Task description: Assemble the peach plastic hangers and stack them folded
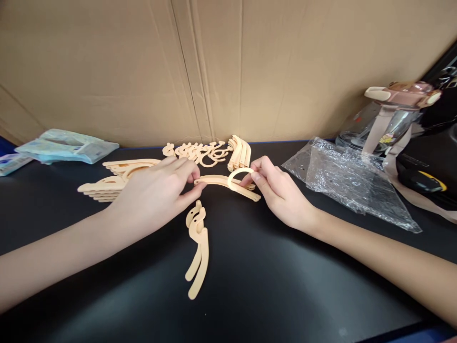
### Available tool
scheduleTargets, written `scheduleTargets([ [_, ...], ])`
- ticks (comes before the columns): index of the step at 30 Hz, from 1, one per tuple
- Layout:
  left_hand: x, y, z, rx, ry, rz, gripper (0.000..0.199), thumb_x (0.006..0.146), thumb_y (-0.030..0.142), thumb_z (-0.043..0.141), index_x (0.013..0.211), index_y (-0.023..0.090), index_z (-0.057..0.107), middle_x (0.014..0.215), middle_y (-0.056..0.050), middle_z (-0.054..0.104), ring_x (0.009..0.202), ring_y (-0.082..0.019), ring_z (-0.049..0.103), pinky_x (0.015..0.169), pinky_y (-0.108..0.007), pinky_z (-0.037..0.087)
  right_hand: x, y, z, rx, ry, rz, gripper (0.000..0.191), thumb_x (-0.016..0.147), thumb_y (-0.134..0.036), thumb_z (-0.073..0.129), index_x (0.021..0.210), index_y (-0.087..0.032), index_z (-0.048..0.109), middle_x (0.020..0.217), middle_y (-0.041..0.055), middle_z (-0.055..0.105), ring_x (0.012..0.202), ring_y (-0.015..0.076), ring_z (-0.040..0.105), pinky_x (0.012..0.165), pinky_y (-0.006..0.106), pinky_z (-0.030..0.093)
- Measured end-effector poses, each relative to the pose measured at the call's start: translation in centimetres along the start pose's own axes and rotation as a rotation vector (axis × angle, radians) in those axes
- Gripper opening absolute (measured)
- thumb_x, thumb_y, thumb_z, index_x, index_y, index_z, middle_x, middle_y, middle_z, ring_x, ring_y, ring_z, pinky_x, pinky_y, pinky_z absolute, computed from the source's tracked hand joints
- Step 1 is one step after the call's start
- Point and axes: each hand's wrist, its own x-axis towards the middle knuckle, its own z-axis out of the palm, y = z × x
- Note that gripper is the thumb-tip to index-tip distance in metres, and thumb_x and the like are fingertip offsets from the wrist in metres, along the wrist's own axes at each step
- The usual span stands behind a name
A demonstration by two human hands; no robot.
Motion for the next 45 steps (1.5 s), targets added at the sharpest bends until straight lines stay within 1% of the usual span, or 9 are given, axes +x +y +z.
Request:
scheduleTargets([
  [6,-0.8,-1.4,-2.0,-0.564,0.126,-0.229,0.019,0.101,0.04,0.047,0.095,0.023,0.052,0.06,0.006,0.047,0.051,-0.014,0.044,0.051,-0.027,0.031,0.1,0.6,0.1,0.107,0.07,0.064,0.026,0.106,-0.049,0.038,0.098,-0.025,0.042,0.096,0.0025,0.075,0.094,0.0219,0.066,0.086,0.038,0.043],
  [11,-1.7,-2.2,-2.7,-1.104,0.152,-0.301,0.019,0.097,0.042,0.054,0.096,0.023,0.056,0.085,0.0,0.068,0.072,-0.014,0.06,0.063,-0.024,0.05,0.1,0.3,0.2,0.156,0.032,0.052,0.024,0.107,-0.047,0.038,0.099,-0.024,0.042,0.089,0.0026,0.074,0.082,0.0194,0.067,0.082,0.036,0.047],
  [16,-3.0,-2.0,-2.2,-1.265,0.017,-0.335,0.017,0.1,0.03,0.048,0.099,0.021,0.062,0.089,-0.003,0.074,0.081,-0.018,0.071,0.073,-0.03,0.061,0.1,0.0,0.2,0.118,0.024,0.041,0.023,0.107,-0.046,0.039,0.1,-0.024,0.043,0.088,0.0028,0.073,0.085,0.0197,0.066,0.083,0.036,0.048],
  [20,-3.6,-1.9,-1.2,-1.289,-0.079,-0.375,0.021,0.1,0.031,0.048,0.104,0.02,0.065,0.079,-0.002,0.069,0.069,-0.017,0.07,0.062,-0.028,0.062,-0.1,-0.4,0.0,0.018,0.012,-0.018,0.022,0.107,-0.045,0.036,0.099,-0.025,0.042,0.094,0.0035,0.073,0.088,0.0206,0.065,0.081,0.035,0.047],
  [24,-4.1,-1.6,-0.1,-1.214,-0.105,-0.372,0.029,0.1,0.037,0.047,0.108,0.018,0.068,0.078,-0.001,0.062,0.047,-0.009,0.051,0.038,-0.019,0.044,-0.3,-0.5,0.0,-0.181,-0.089,-0.074,0.023,0.108,-0.043,0.032,0.095,-0.025,0.041,0.092,0.0029,0.069,0.077,0.0199,0.061,0.071,0.033,0.045],
  [28,-5.3,-0.9,0.6,-1.023,-0.024,-0.297,0.032,0.098,0.043,0.05,0.111,0.022,0.071,0.073,0.0,0.06,0.056,-0.011,0.051,0.046,-0.02,0.043,-0.5,-0.4,0.0,-0.224,-0.136,-0.137,0.02,0.108,-0.038,0.031,0.095,-0.025,0.039,0.091,0.0021,0.066,0.078,0.0193,0.059,0.073,0.032,0.044],
  [33,-6.7,-0.3,1.4,-0.904,0.046,-0.234,0.028,0.095,0.04,0.06,0.116,0.026,0.072,0.067,0.006,0.055,0.047,-0.008,0.038,0.042,-0.019,0.033,-0.3,-0.4,0.0,-0.237,-0.091,-0.189,0.02,0.107,-0.034,0.033,0.092,-0.025,0.041,0.088,0.0021,0.065,0.082,0.0203,0.062,0.08,0.035,0.046],
  [39,-7.6,-0.6,2.3,-0.75,0.197,-0.032,0.03,0.101,0.024,0.056,0.13,0.022,0.062,0.082,0.004,0.062,0.067,-0.007,0.057,0.071,-0.016,0.048,-0.2,-0.7,0.0,-0.188,-0.08,-0.193,0.017,0.107,-0.033,0.036,0.098,-0.025,0.048,0.108,0.0065,0.071,0.102,0.024,0.065,0.09,0.04,0.046],
  [45,-7.7,-0.2,2.2,-0.707,0.209,0.103,0.027,0.102,0.017,0.051,0.127,0.019,0.061,0.086,0.003,0.062,0.069,-0.007,0.06,0.068,-0.016,0.047,-0.2,-1.3,0.1,-0.129,-0.041,-0.226,0.016,0.104,-0.032,0.045,0.093,-0.023,0.054,0.094,0.0046,0.06,0.09,0.0208,0.055,0.083,0.036,0.043],
])
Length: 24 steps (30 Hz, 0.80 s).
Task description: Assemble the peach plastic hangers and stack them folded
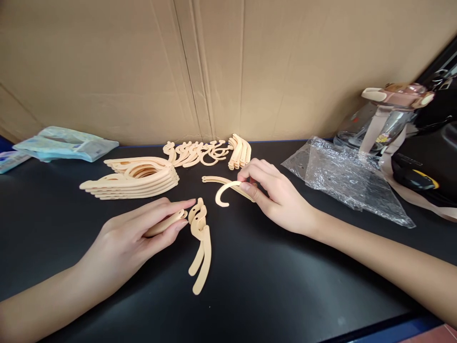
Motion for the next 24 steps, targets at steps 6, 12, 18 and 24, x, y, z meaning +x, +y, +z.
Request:
scheduleTargets([
  [6,0.1,0.0,0.0,0.035,-0.009,0.046,0.033,0.102,0.016,0.046,0.133,0.019,0.058,0.085,0.001,0.059,0.073,-0.011,0.059,0.07,-0.02,0.048,0.1,-0.9,0.5,0.362,-0.034,0.257,0.021,0.101,-0.041,0.053,0.093,-0.022,0.056,0.082,-0.0003,0.052,0.073,0.0145,0.048,0.068,0.029,0.041],
  [12,0.1,-0.1,0.1,0.078,-0.083,0.109,0.046,0.105,0.012,0.039,0.151,0.016,0.038,0.1,-0.003,0.059,0.09,-0.015,0.054,0.082,-0.024,0.047,0.2,-1.4,0.6,0.624,0.01,0.295,0.023,0.098,-0.034,0.061,0.116,-0.026,0.05,0.083,-0.0017,0.057,0.075,0.0134,0.053,0.065,0.026,0.045],
  [18,0.1,-0.6,0.5,0.052,-0.048,0.189,0.032,0.106,0.015,0.044,0.137,0.018,0.051,0.104,-0.004,0.066,0.092,-0.016,0.057,0.082,-0.027,0.047,0.1,-2.3,0.6,0.722,-0.084,0.306,0.021,0.096,-0.029,0.064,0.116,-0.023,0.06,0.09,0.0004,0.063,0.07,0.0117,0.062,0.066,0.027,0.056],
  [24,0.2,-0.4,0.3,0.004,-0.073,0.176,0.013,0.104,0.016,0.052,0.113,0.022,0.059,0.092,0.001,0.065,0.081,-0.015,0.056,0.075,-0.028,0.043,0.0,-2.5,1.1,0.91,-0.144,0.368,0.031,0.092,-0.02,0.068,0.122,-0.025,0.063,0.093,-0.0016,0.064,0.08,0.0118,0.068,0.074,0.028,0.063],
])
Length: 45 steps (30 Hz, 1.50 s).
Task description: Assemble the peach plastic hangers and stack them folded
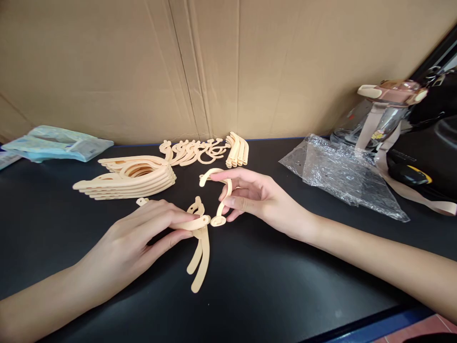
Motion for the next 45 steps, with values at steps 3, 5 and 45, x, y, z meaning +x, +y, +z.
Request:
scheduleTargets([
  [3,-0.01,0.08,-0.01,-0.009,-0.025,-0.001,0.013,0.104,0.015,0.051,0.112,0.022,0.057,0.093,0.002,0.064,0.08,-0.014,0.055,0.074,-0.028,0.042,0.09,0.38,-0.16,0.108,-0.044,0.042,0.034,0.092,-0.017,0.068,0.124,-0.025,0.063,0.094,-0.0022,0.064,0.086,0.0116,0.07,0.079,0.029,0.064],
  [5,-0.03,0.12,-0.03,-0.01,-0.036,0.002,0.014,0.103,0.014,0.051,0.114,0.022,0.056,0.094,0.002,0.063,0.08,-0.014,0.055,0.074,-0.027,0.041,0.19,0.59,-0.29,0.167,-0.06,0.07,0.036,0.092,-0.015,0.068,0.125,-0.025,0.061,0.093,-0.0026,0.065,0.086,0.0112,0.07,0.08,0.028,0.063],
  [45,-0.32,0.46,0.04,0.079,0.03,0.173,0.033,0.099,0.001,0.053,0.131,0.01,0.056,0.107,-0.006,0.065,0.094,-0.016,0.054,0.085,-0.03,0.044,0.49,0.73,0.4,0.064,0.036,0.071,0.038,0.087,-0.025,0.078,0.074,-0.019,0.043,0.075,-0.0059,0.064,0.073,0.0055,0.062,0.076,0.018,0.05],
])
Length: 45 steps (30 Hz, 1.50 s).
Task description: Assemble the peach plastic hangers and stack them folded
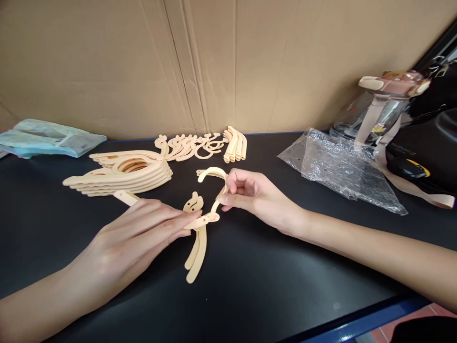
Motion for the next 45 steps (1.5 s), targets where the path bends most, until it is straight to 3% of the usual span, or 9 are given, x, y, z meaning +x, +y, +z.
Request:
scheduleTargets([
  [8,-0.1,0.1,-0.1,0.08,-0.007,0.016,0.032,0.102,0.004,0.048,0.132,0.008,0.058,0.106,-0.008,0.065,0.093,-0.018,0.054,0.086,-0.032,0.044,-0.2,-0.1,0.4,-0.045,0.019,0.006,0.038,0.087,-0.034,0.078,0.074,-0.019,0.046,0.074,-0.0049,0.059,0.074,0.0074,0.06,0.076,0.021,0.052],
  [14,0.4,0.2,-0.3,0.167,-0.027,-0.001,0.03,0.1,0.004,0.051,0.128,0.009,0.059,0.104,-0.007,0.069,0.089,-0.02,0.058,0.081,-0.033,0.044,-0.2,0.4,0.0,-0.201,0.056,-0.121,0.037,0.087,-0.034,0.077,0.08,-0.021,0.043,0.076,-0.0051,0.06,0.072,0.0089,0.061,0.072,0.023,0.05],
  [19,0.6,0.0,-0.3,0.216,-0.011,-0.071,0.026,0.102,0.01,0.052,0.126,0.012,0.061,0.101,-0.004,0.07,0.083,-0.018,0.06,0.074,-0.032,0.041,-0.4,0.6,-1.3,-0.616,0.234,-0.339,0.031,0.092,-0.035,0.071,0.083,-0.023,0.044,0.08,-0.0025,0.059,0.069,0.0115,0.052,0.063,0.026,0.045],
  [23,0.5,0.0,-0.2,0.25,-0.024,-0.113,0.028,0.103,0.011,0.051,0.129,0.013,0.058,0.104,-0.004,0.07,0.086,-0.018,0.062,0.077,-0.032,0.042,0.0,0.7,-2.4,-1.033,0.152,-0.488,0.003,0.097,-0.022,0.06,0.099,-0.022,0.057,0.105,0.0055,0.066,0.092,0.0191,0.058,0.08,0.034,0.049],
  [26,0.4,0.1,-0.2,0.253,-0.005,-0.159,0.028,0.104,0.014,0.05,0.131,0.014,0.056,0.107,-0.004,0.069,0.09,-0.017,0.064,0.082,-0.03,0.045,0.4,0.8,-2.7,-1.196,0.064,-0.509,0.009,0.099,-0.02,0.056,0.106,-0.021,0.062,0.115,0.0076,0.068,0.105,0.0233,0.06,0.091,0.04,0.048],
  [30,0.3,0.1,-0.2,0.215,0.023,-0.236,0.026,0.105,0.018,0.049,0.129,0.017,0.055,0.105,-0.001,0.068,0.09,-0.013,0.067,0.076,-0.023,0.046,0.4,1.0,-2.7,-1.279,0.149,-0.496,0.009,0.099,-0.024,0.059,0.105,-0.019,0.064,0.103,0.0064,0.07,0.09,0.022,0.061,0.08,0.038,0.049],
  [35,0.3,0.2,-0.2,0.17,0.009,-0.31,0.022,0.105,0.024,0.046,0.125,0.02,0.054,0.112,0.0,0.07,0.092,-0.011,0.071,0.071,-0.021,0.047,0.3,1.4,-2.7,-1.452,0.191,-0.462,0.028,0.099,-0.035,0.061,0.118,-0.015,0.067,0.113,0.0107,0.067,0.097,0.0259,0.06,0.083,0.042,0.049],
  [40,0.2,0.2,-0.1,0.201,0.007,-0.337,0.026,0.104,0.024,0.045,0.129,0.021,0.053,0.112,0.001,0.071,0.093,-0.012,0.072,0.063,-0.02,0.048,0.2,1.1,-2.6,-1.304,0.156,-0.426,0.012,0.098,-0.023,0.058,0.095,-0.017,0.067,0.102,0.0079,0.068,0.091,0.0221,0.061,0.082,0.038,0.05],
  [45,0.1,0.1,-0.2,0.215,-0.002,-0.32,0.026,0.103,0.023,0.047,0.129,0.024,0.055,0.1,0.003,0.069,0.073,-0.01,0.068,0.049,-0.02,0.042,0.0,0.5,-2.0,-0.98,0.214,-0.346,0.007,0.087,-0.016,0.06,0.089,-0.021,0.056,0.085,0.0011,0.067,0.076,0.0162,0.063,0.07,0.029,0.049],
])
